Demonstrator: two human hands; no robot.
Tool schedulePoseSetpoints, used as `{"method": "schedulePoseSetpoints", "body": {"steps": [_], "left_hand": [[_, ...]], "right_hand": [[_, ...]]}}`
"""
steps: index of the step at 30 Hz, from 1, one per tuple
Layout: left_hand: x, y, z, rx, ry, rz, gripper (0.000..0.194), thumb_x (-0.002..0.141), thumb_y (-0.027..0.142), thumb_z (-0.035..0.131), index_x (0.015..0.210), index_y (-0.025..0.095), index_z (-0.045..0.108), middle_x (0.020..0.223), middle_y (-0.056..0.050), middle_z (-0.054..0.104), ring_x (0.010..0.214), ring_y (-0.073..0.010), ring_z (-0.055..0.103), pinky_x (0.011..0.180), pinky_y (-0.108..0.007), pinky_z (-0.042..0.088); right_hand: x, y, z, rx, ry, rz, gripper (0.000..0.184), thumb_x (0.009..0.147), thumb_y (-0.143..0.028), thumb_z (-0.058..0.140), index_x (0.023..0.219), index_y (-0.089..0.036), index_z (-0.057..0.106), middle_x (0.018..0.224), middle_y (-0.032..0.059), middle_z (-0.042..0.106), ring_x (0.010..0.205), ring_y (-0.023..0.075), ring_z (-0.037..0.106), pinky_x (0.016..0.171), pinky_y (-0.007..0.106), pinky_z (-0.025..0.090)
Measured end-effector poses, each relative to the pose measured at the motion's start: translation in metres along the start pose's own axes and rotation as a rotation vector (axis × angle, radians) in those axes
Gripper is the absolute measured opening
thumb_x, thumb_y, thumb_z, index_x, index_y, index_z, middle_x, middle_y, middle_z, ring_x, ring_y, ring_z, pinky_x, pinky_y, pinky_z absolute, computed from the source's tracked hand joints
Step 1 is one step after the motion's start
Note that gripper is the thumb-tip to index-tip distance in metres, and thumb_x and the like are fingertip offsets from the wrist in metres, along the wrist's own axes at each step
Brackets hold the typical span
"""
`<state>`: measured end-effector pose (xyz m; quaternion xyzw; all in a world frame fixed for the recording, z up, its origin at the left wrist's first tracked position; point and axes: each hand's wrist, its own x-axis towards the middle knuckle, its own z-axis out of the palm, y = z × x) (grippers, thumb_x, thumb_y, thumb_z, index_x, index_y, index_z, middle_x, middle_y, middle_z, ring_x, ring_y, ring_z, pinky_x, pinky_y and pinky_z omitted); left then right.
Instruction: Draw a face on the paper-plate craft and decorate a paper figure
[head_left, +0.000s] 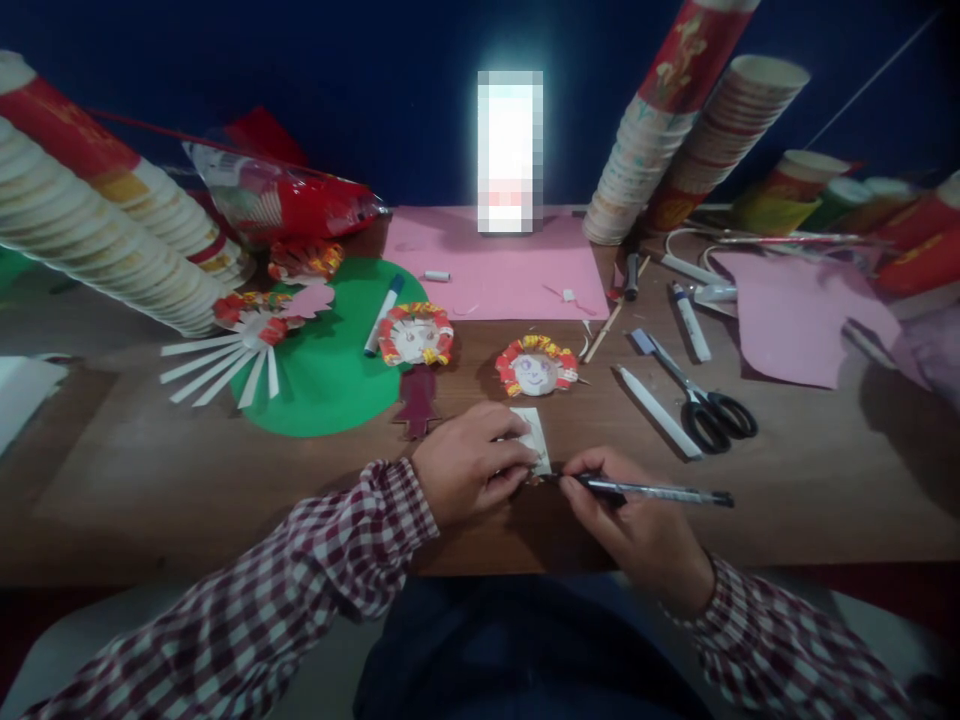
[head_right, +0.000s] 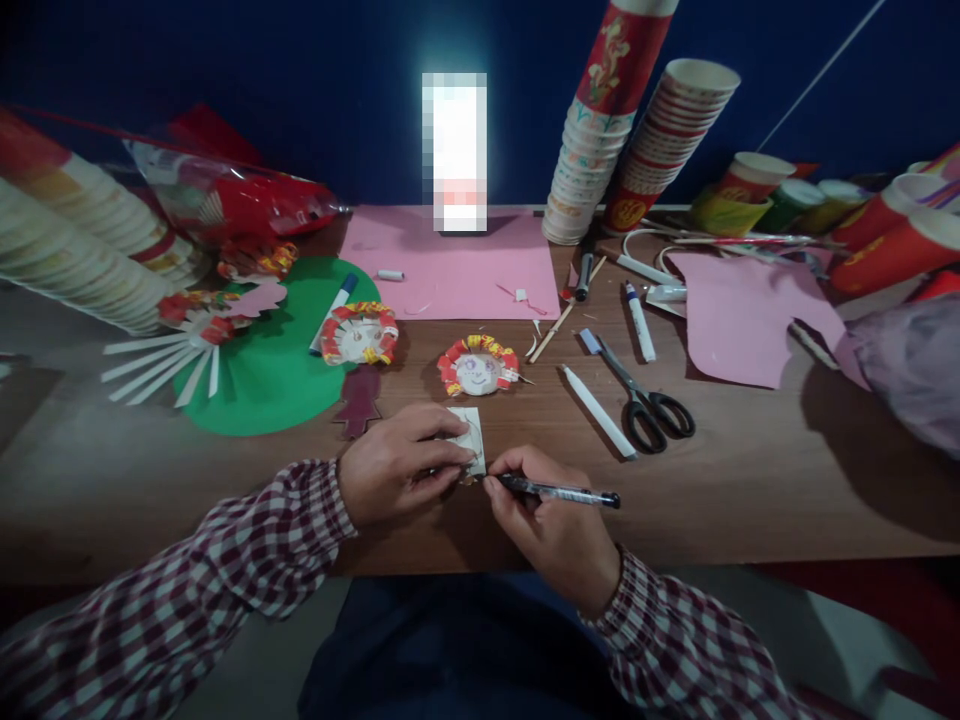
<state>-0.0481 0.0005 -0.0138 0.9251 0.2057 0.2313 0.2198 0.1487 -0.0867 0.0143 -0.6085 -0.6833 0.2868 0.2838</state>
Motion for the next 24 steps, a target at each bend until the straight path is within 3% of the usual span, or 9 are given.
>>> {"method": "schedulePoseSetpoints", "body": {"steps": [24], "left_hand": [[0.0003,-0.0001,0.0004,0.013,0.005,-0.004,0.015,0.083,0.019,0.053,0.094,0.019,0.064,0.103,-0.008,0.059,0.1,-0.02,0.053,0.088,-0.035,0.044]], "right_hand": [[-0.0019,0.0026,-0.0011,0.044,0.024,-0.022,0.008,0.086,-0.027,0.052,0.084,-0.02,0.057,0.063,-0.0022,0.06,0.052,0.011,0.055,0.051,0.022,0.043]]}}
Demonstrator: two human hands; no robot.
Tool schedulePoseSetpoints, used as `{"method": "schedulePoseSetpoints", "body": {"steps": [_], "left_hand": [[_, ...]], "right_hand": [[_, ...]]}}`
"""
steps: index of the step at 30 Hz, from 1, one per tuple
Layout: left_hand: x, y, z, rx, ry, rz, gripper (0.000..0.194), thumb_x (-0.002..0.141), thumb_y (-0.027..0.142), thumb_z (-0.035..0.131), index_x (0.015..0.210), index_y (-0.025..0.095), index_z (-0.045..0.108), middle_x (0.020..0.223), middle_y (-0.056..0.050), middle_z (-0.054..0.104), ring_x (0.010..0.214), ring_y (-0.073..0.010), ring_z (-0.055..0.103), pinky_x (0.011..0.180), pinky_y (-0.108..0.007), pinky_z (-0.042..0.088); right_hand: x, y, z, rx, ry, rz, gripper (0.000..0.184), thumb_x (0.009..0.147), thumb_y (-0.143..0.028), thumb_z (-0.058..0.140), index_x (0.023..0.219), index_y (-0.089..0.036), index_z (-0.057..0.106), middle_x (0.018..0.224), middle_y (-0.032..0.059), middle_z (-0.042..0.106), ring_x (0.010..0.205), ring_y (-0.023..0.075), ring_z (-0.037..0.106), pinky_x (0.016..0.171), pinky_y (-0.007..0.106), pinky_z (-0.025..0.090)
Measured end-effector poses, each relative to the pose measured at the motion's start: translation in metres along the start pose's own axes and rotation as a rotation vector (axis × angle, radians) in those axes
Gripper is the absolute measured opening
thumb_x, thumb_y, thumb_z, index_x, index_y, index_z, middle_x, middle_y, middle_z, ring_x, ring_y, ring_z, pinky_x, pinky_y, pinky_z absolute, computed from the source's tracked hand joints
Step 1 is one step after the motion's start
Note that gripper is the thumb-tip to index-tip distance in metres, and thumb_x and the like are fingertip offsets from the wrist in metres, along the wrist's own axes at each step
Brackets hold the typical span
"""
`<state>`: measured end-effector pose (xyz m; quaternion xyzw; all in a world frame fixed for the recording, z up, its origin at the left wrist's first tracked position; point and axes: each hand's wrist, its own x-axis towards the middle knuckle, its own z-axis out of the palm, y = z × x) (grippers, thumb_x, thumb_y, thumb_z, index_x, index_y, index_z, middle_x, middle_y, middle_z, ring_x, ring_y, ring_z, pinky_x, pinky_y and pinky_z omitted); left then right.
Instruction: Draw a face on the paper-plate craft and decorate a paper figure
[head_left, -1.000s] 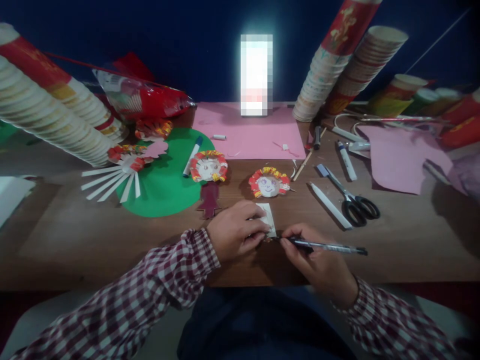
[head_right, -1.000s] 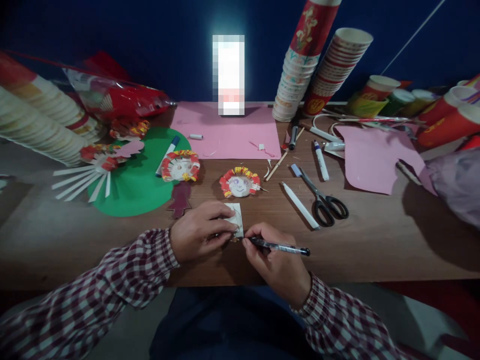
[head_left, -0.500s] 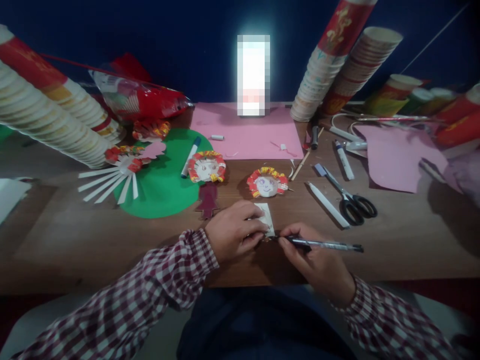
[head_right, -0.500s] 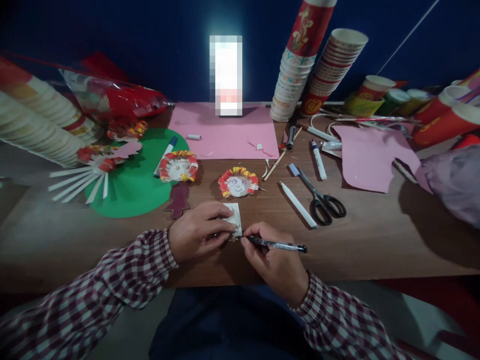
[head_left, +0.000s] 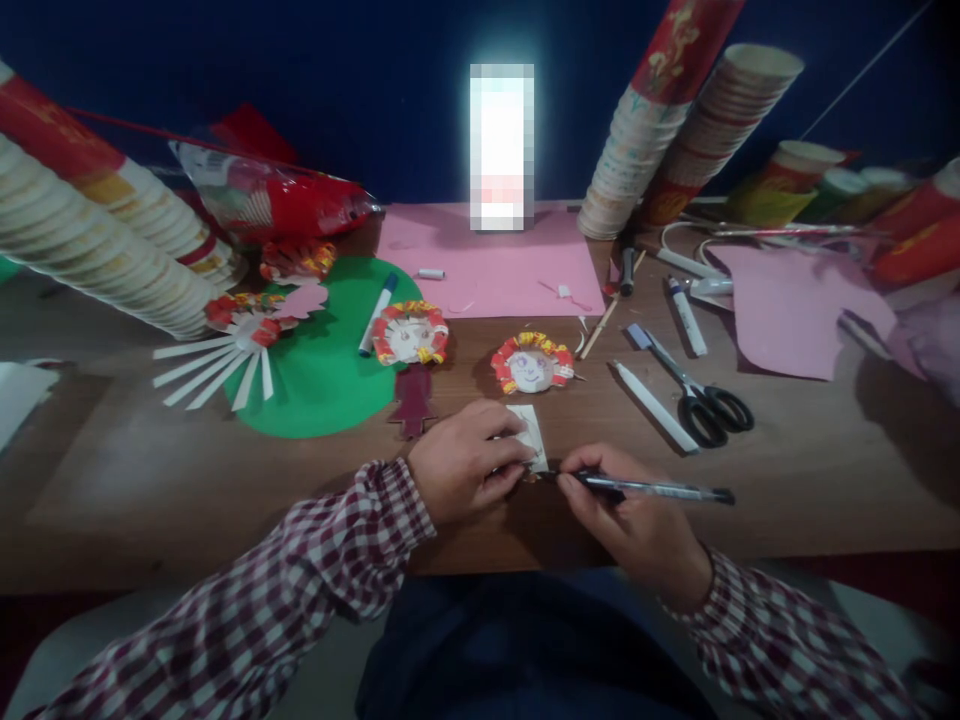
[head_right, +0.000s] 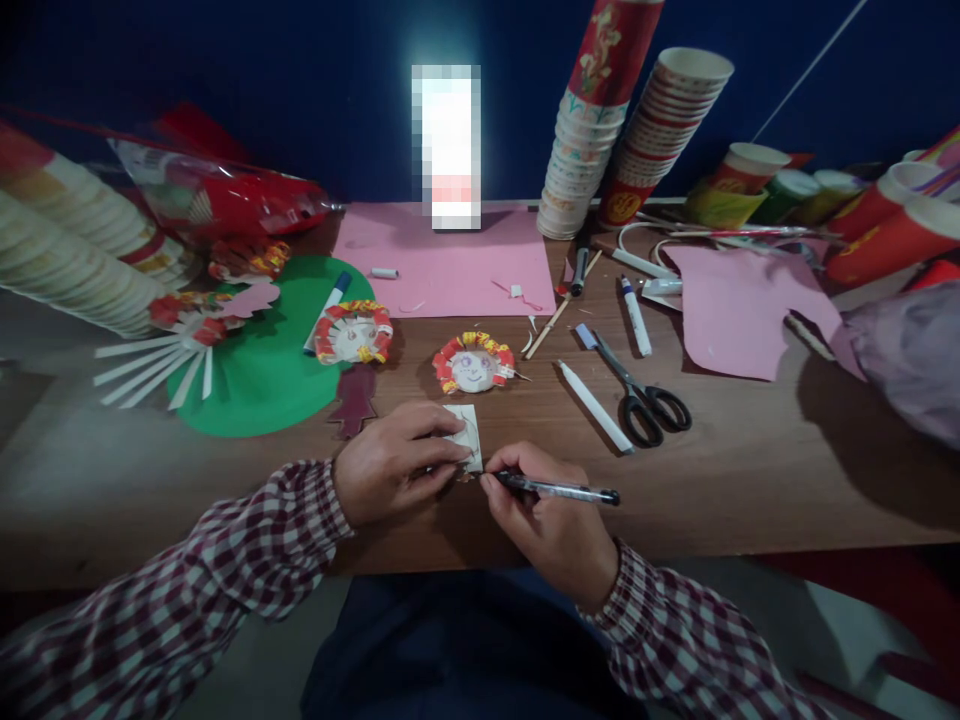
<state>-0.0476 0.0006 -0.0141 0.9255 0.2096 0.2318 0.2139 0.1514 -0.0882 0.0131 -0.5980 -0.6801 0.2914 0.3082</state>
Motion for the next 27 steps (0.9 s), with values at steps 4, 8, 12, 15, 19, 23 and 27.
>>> {"method": "schedulePoseSetpoints", "body": {"steps": [4,8,12,15,19,23,27], "left_hand": [[0.0006,-0.0006,0.0,-0.008,-0.005,0.014,0.016,0.083,0.019,0.053,0.095,0.018,0.064,0.102,-0.008,0.059,0.099,-0.0198,0.053,0.088,-0.035,0.044],[0.0012,0.0,-0.0001,-0.015,-0.002,0.011,0.014,0.084,0.021,0.053,0.093,0.018,0.064,0.103,-0.008,0.059,0.099,-0.0196,0.053,0.089,-0.035,0.043],[0.0011,0.0015,-0.0004,-0.007,0.003,0.008,0.014,0.084,0.021,0.052,0.093,0.019,0.063,0.103,-0.008,0.059,0.099,-0.02,0.053,0.088,-0.036,0.044],[0.0008,0.002,-0.0004,-0.008,0.003,0.006,0.014,0.084,0.021,0.052,0.093,0.019,0.063,0.102,-0.008,0.059,0.099,-0.0199,0.053,0.088,-0.036,0.044],[-0.0001,0.0021,0.0,0.01,0.029,0.022,0.014,0.084,0.021,0.053,0.092,0.018,0.064,0.105,-0.009,0.059,0.1,-0.0203,0.053,0.088,-0.037,0.044],[-0.0007,0.0033,-0.0004,0.006,0.05,0.043,0.014,0.084,0.021,0.053,0.092,0.019,0.064,0.11,-0.008,0.059,0.103,-0.0212,0.052,0.091,-0.038,0.043],[0.0002,0.0043,-0.001,-0.007,-0.019,0.08,0.014,0.086,0.02,0.049,0.091,0.019,0.062,0.099,-0.005,0.062,0.097,-0.0196,0.052,0.088,-0.036,0.043]], "right_hand": [[-0.005,0.0059,-0.0004,0.074,0.041,-0.088,0.017,0.089,-0.018,0.047,0.102,-0.023,0.058,0.081,0.0002,0.066,0.068,0.0118,0.062,0.065,0.023,0.049],[-0.0085,0.0087,-0.0001,-0.221,-0.09,-0.27,0.026,0.087,-0.014,0.047,0.106,-0.023,0.061,0.086,0.0044,0.063,0.077,0.016,0.059,0.07,0.029,0.047],[-0.0084,0.0056,0.0029,-0.477,-0.09,-0.351,0.028,0.086,-0.013,0.047,0.106,-0.022,0.064,0.074,0.0038,0.057,0.069,0.0167,0.053,0.062,0.028,0.042],[-0.0075,0.0041,0.0059,-0.577,-0.079,-0.389,0.028,0.087,-0.014,0.046,0.108,-0.022,0.063,0.073,0.0035,0.056,0.068,0.0162,0.05,0.061,0.028,0.04],[-0.0076,0.0054,0.008,-0.623,-0.071,-0.408,0.026,0.087,-0.015,0.046,0.104,-0.021,0.064,0.076,0.0043,0.057,0.071,0.0174,0.05,0.063,0.029,0.039],[-0.0084,0.0068,0.0078,-0.613,-0.064,-0.422,0.026,0.086,-0.014,0.046,0.104,-0.021,0.064,0.077,0.0043,0.058,0.072,0.0181,0.05,0.063,0.03,0.039],[-0.0082,0.0075,0.0081,-0.611,-0.043,-0.444,0.026,0.087,-0.014,0.044,0.101,-0.02,0.065,0.074,0.0045,0.057,0.07,0.0181,0.05,0.061,0.03,0.039]]}}
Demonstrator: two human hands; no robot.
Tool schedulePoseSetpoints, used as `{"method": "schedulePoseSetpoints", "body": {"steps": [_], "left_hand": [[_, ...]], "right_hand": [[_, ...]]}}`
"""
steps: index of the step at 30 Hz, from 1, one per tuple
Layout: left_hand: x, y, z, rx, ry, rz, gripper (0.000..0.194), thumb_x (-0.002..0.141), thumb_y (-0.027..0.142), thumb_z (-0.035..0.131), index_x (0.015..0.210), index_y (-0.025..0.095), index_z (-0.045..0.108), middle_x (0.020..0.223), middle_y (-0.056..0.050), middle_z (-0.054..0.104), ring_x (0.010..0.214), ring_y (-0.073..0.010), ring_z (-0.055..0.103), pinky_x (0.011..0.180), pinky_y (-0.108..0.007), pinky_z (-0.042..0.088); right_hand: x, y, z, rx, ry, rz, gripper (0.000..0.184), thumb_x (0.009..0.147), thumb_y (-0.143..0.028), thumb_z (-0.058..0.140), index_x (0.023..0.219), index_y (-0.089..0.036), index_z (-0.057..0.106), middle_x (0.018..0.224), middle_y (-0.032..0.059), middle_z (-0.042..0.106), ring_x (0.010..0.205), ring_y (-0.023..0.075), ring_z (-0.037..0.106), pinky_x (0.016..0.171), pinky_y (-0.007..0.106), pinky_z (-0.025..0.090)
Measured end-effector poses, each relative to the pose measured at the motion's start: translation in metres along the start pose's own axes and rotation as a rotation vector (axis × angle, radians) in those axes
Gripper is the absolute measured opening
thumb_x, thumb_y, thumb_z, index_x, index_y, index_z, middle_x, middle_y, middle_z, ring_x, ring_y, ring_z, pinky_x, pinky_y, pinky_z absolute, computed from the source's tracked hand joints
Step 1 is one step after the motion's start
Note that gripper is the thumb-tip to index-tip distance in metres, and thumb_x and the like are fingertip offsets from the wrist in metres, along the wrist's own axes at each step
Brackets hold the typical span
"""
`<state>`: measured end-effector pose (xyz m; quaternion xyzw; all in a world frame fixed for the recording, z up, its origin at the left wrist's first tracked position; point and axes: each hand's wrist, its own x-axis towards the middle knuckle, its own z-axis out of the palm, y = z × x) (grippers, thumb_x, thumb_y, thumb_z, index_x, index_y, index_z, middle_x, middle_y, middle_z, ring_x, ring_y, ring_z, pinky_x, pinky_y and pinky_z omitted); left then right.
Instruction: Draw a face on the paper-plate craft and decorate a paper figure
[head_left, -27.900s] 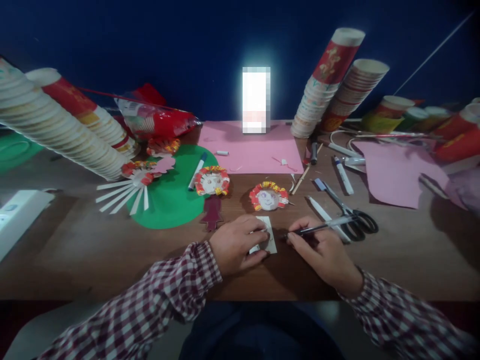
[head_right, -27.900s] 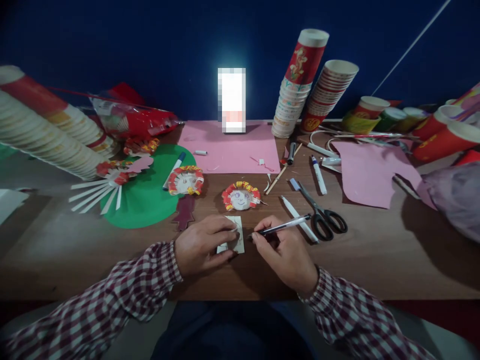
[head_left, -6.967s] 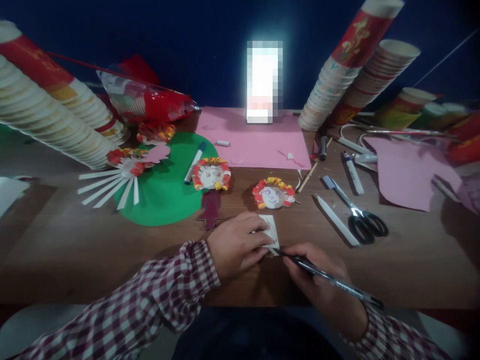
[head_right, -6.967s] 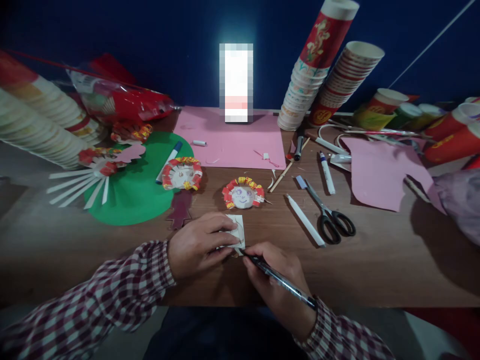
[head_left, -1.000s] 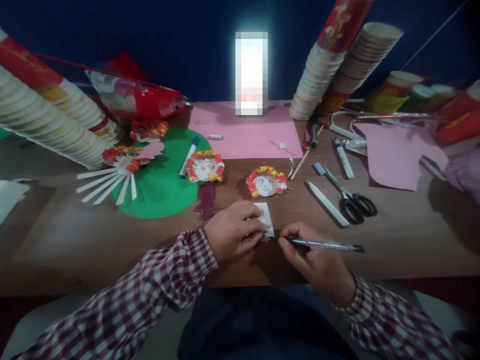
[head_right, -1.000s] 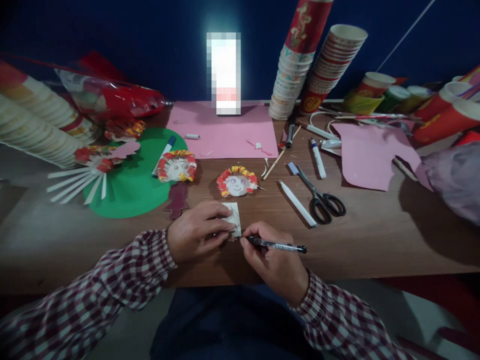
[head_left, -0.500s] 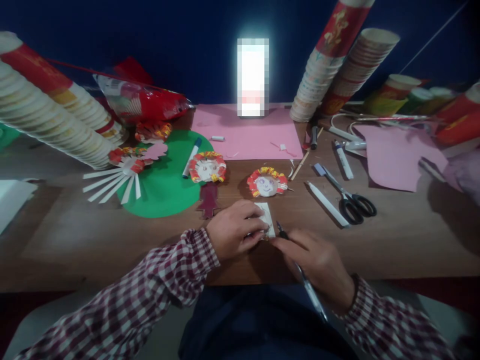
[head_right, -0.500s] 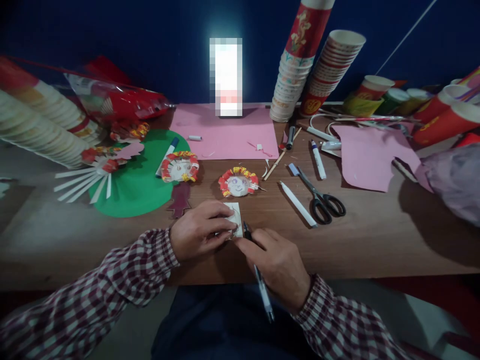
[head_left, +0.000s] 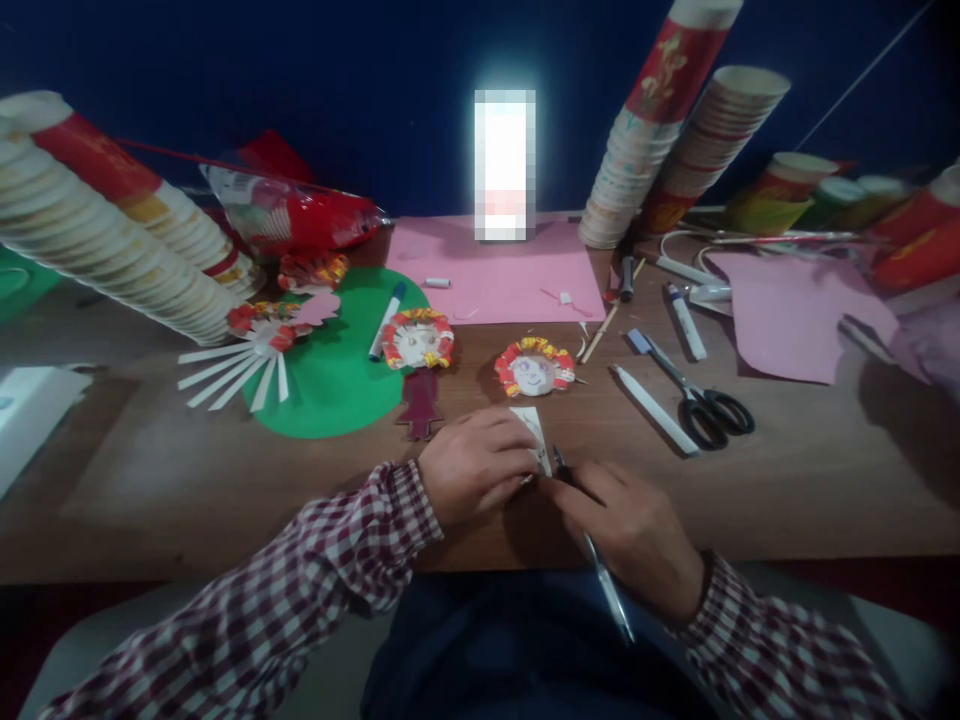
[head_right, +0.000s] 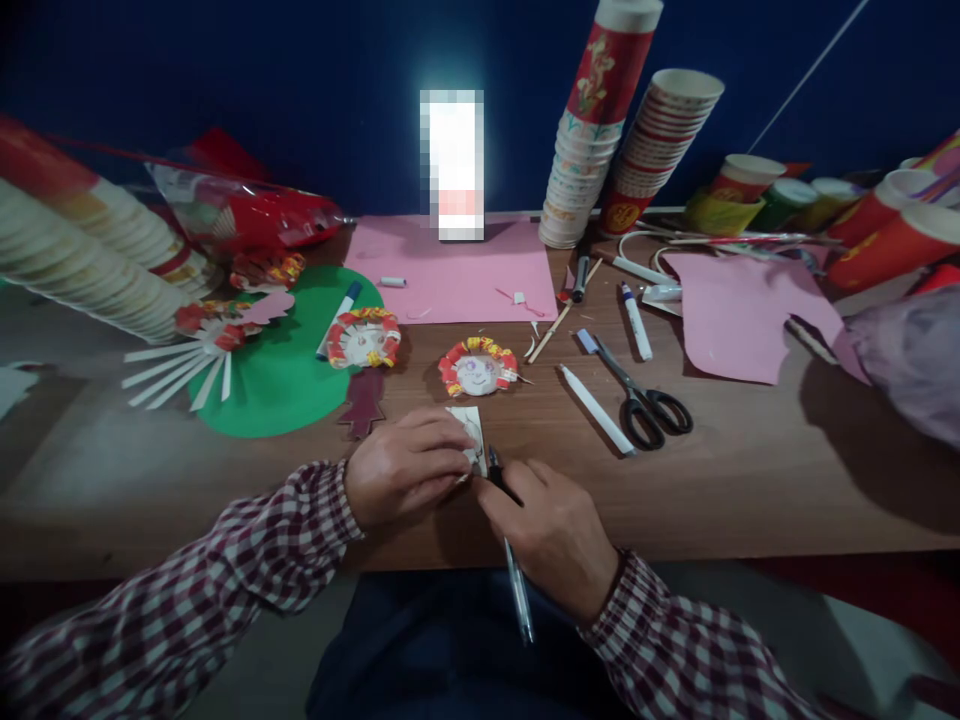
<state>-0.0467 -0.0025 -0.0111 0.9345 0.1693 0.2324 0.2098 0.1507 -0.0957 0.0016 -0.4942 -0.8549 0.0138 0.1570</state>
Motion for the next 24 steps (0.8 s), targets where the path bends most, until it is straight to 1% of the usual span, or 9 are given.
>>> {"method": "schedulePoseSetpoints", "body": {"steps": [3,5,8,11,15,17,19,21,24], "left_hand": [[0.001,-0.001,0.0,0.017,-0.034,0.022,0.015,0.088,0.022,0.048,0.091,0.019,0.062,0.092,-0.004,0.063,0.091,-0.0183,0.053,0.086,-0.035,0.043],[0.001,-0.002,-0.001,0.027,-0.046,0.033,0.015,0.088,0.023,0.048,0.092,0.02,0.062,0.092,-0.005,0.063,0.089,-0.018,0.054,0.085,-0.035,0.043],[0.001,-0.003,-0.005,0.026,-0.067,0.063,0.015,0.088,0.023,0.049,0.093,0.02,0.062,0.094,-0.005,0.063,0.092,-0.0185,0.054,0.087,-0.036,0.043],[0.002,-0.004,-0.01,0.006,-0.1,0.126,0.015,0.087,0.021,0.048,0.094,0.019,0.061,0.096,-0.006,0.063,0.095,-0.0189,0.055,0.091,-0.038,0.042],[0.002,-0.005,-0.014,-0.008,-0.093,0.188,0.014,0.086,0.019,0.049,0.094,0.018,0.061,0.099,-0.008,0.064,0.1,-0.0207,0.054,0.094,-0.041,0.042],[0.001,-0.005,-0.014,-0.004,-0.088,0.2,0.014,0.085,0.019,0.05,0.093,0.017,0.061,0.1,-0.008,0.064,0.101,-0.0215,0.054,0.095,-0.042,0.041],[0.0,-0.006,-0.013,0.01,-0.102,0.204,0.014,0.084,0.019,0.051,0.093,0.017,0.061,0.102,-0.009,0.063,0.102,-0.0223,0.053,0.096,-0.044,0.04],[-0.001,-0.006,-0.012,0.025,-0.116,0.205,0.015,0.084,0.019,0.05,0.093,0.017,0.061,0.102,-0.009,0.063,0.102,-0.0225,0.053,0.096,-0.044,0.039],[-0.003,-0.006,-0.012,0.034,-0.107,0.201,0.016,0.082,0.019,0.05,0.094,0.018,0.061,0.103,-0.008,0.062,0.102,-0.0225,0.053,0.097,-0.044,0.039]], "right_hand": [[0.0,0.0,0.001,-0.01,0.013,-0.01,0.026,0.088,-0.014,0.044,0.103,-0.02,0.065,0.073,0.0044,0.056,0.069,0.0178,0.049,0.06,0.03,0.038],[0.0,-0.001,0.001,-0.016,0.018,-0.013,0.027,0.088,-0.014,0.044,0.104,-0.02,0.065,0.072,0.0043,0.056,0.069,0.0175,0.049,0.06,0.029,0.038],[0.0,-0.001,0.001,-0.015,0.017,-0.013,0.027,0.087,-0.014,0.046,0.105,-0.02,0.064,0.074,0.0046,0.056,0.069,0.0169,0.05,0.061,0.029,0.039],[0.001,-0.001,0.001,-0.005,0.008,-0.008,0.026,0.086,-0.013,0.047,0.104,-0.02,0.065,0.074,0.0049,0.057,0.07,0.0171,0.051,0.062,0.029,0.04],[0.0,-0.001,0.001,0.032,-0.005,0.01,0.027,0.085,-0.013,0.047,0.105,-0.02,0.064,0.074,0.0049,0.058,0.07,0.0182,0.053,0.062,0.03,0.043],[-0.002,0.001,0.0,0.133,0.025,0.034,0.028,0.085,-0.012,0.047,0.106,-0.02,0.063,0.078,0.0054,0.06,0.073,0.0178,0.055,0.064,0.03,0.045],[-0.004,0.004,-0.001,0.291,0.098,0.082,0.028,0.085,-0.012,0.047,0.109,-0.019,0.061,0.086,0.006,0.063,0.078,0.017,0.058,0.071,0.03,0.047],[-0.006,0.008,-0.003,0.463,0.164,0.195,0.027,0.087,-0.014,0.048,0.111,-0.02,0.059,0.088,0.0046,0.065,0.08,0.015,0.06,0.074,0.028,0.048],[-0.006,0.012,-0.005,0.708,0.151,0.403,0.024,0.091,-0.022,0.046,0.111,-0.022,0.059,0.077,-0.0001,0.064,0.071,0.0117,0.061,0.067,0.023,0.049]]}}
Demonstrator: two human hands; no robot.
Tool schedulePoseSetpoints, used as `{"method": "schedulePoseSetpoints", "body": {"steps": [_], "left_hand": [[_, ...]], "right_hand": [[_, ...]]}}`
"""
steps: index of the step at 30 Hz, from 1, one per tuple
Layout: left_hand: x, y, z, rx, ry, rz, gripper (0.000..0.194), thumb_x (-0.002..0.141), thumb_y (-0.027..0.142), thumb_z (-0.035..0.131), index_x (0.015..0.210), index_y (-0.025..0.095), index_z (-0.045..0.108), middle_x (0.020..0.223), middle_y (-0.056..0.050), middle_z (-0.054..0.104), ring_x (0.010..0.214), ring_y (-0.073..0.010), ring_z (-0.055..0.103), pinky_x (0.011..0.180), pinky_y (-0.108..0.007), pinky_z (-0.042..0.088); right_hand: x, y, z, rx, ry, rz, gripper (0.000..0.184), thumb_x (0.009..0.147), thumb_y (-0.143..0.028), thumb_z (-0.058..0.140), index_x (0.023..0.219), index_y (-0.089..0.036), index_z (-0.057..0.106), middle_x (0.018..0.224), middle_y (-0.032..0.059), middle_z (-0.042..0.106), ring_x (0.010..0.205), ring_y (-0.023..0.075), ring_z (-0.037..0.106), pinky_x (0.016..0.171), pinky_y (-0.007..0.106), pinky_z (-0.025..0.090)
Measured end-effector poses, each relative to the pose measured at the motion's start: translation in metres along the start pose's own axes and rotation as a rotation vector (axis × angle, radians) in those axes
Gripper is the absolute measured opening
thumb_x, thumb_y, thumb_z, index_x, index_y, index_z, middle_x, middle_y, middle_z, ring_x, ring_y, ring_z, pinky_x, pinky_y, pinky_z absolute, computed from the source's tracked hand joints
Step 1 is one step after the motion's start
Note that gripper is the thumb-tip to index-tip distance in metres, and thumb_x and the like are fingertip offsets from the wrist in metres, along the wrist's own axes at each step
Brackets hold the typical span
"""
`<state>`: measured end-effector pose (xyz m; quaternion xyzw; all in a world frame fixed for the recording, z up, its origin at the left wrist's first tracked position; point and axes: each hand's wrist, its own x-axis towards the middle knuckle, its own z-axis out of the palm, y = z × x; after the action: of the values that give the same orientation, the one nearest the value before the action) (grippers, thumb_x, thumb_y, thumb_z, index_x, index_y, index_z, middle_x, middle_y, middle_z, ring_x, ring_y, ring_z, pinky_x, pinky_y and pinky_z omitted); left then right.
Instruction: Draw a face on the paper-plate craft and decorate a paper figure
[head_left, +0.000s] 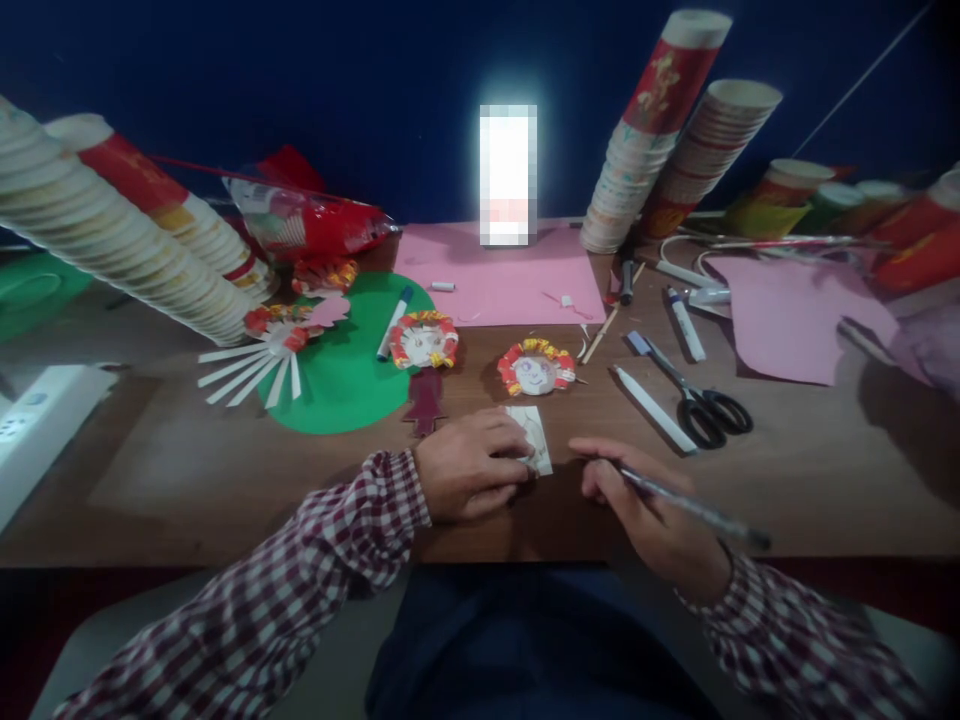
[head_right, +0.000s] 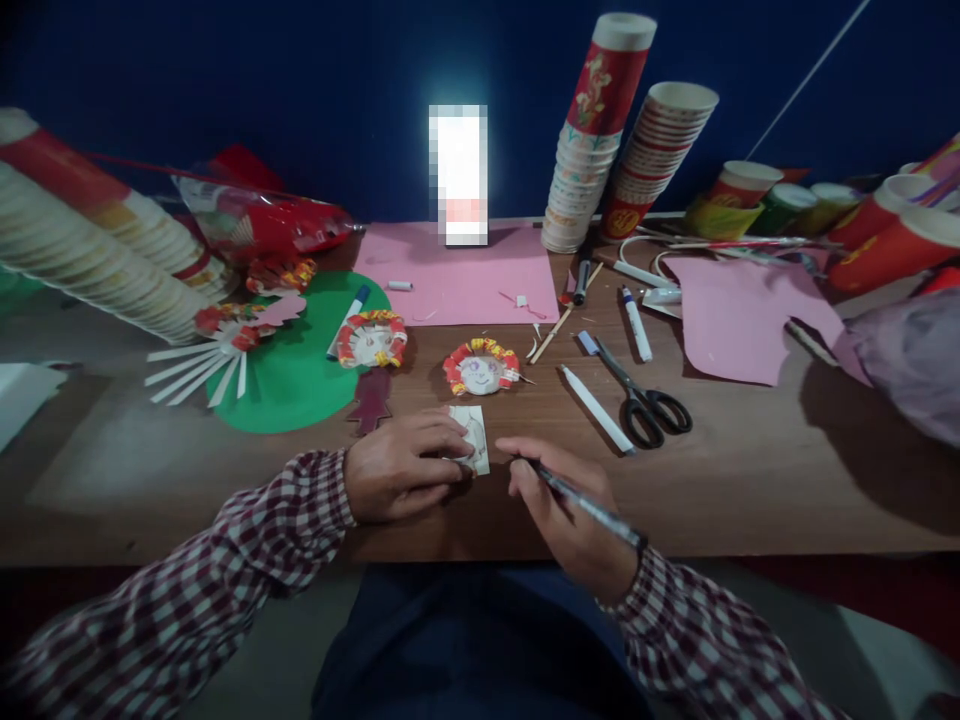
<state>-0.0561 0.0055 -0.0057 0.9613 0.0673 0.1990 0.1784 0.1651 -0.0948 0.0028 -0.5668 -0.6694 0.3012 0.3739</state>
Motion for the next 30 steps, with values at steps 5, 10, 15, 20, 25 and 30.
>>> {"method": "schedulePoseSetpoints", "body": {"steps": [5,10,15,20,25,30], "left_hand": [[0.0,0.0,0.001,-0.008,0.022,0.003,0.016,0.082,0.019,0.051,0.094,0.019,0.061,0.101,-0.008,0.063,0.1,-0.0217,0.054,0.096,-0.044,0.04],[0.0,0.0,0.001,-0.008,0.019,-0.004,0.016,0.082,0.021,0.051,0.094,0.019,0.061,0.1,-0.008,0.063,0.1,-0.0214,0.055,0.096,-0.044,0.039],[0.0,0.0,0.0,-0.005,0.01,-0.008,0.016,0.082,0.021,0.051,0.093,0.019,0.061,0.1,-0.008,0.062,0.101,-0.0218,0.054,0.096,-0.043,0.04],[0.002,0.0,-0.005,0.011,-0.004,-0.004,0.015,0.081,0.022,0.052,0.093,0.02,0.06,0.098,-0.008,0.062,0.098,-0.021,0.054,0.094,-0.042,0.042],[0.001,0.002,-0.003,0.017,-0.01,-0.031,0.013,0.081,0.023,0.053,0.091,0.02,0.06,0.099,-0.006,0.062,0.098,-0.0199,0.053,0.097,-0.04,0.039],[-0.001,0.002,0.001,-0.009,0.003,-0.069,0.013,0.081,0.024,0.052,0.089,0.02,0.062,0.1,-0.006,0.061,0.098,-0.0208,0.052,0.097,-0.042,0.037]], "right_hand": [[0.005,-0.005,0.002,0.075,-0.007,0.153,0.021,0.091,-0.032,0.047,0.096,-0.02,0.063,0.071,0.0001,0.064,0.063,0.0118,0.06,0.057,0.022,0.048],[0.005,-0.008,0.006,-0.073,-0.032,0.099,0.015,0.089,-0.031,0.049,0.091,-0.02,0.059,0.076,0.0012,0.065,0.066,0.0137,0.062,0.063,0.026,0.048],[0.003,-0.003,0.009,-0.046,-0.074,0.095,0.018,0.09,-0.03,0.047,0.1,-0.02,0.058,0.081,0.0024,0.067,0.069,0.0148,0.065,0.064,0.026,0.051],[0.002,-0.003,0.008,-0.046,-0.065,0.063,0.018,0.09,-0.029,0.046,0.1,-0.021,0.058,0.082,0.0023,0.069,0.072,0.0154,0.066,0.065,0.026,0.053],[0.005,-0.007,0.008,-0.049,-0.037,0.015,0.019,0.091,-0.028,0.044,0.105,-0.024,0.058,0.083,0.0006,0.069,0.073,0.0143,0.067,0.066,0.024,0.054],[0.004,-0.004,0.012,-0.039,0.002,-0.03,0.024,0.091,-0.023,0.045,0.113,-0.026,0.056,0.093,0.0009,0.069,0.078,0.0126,0.067,0.071,0.023,0.055]]}}
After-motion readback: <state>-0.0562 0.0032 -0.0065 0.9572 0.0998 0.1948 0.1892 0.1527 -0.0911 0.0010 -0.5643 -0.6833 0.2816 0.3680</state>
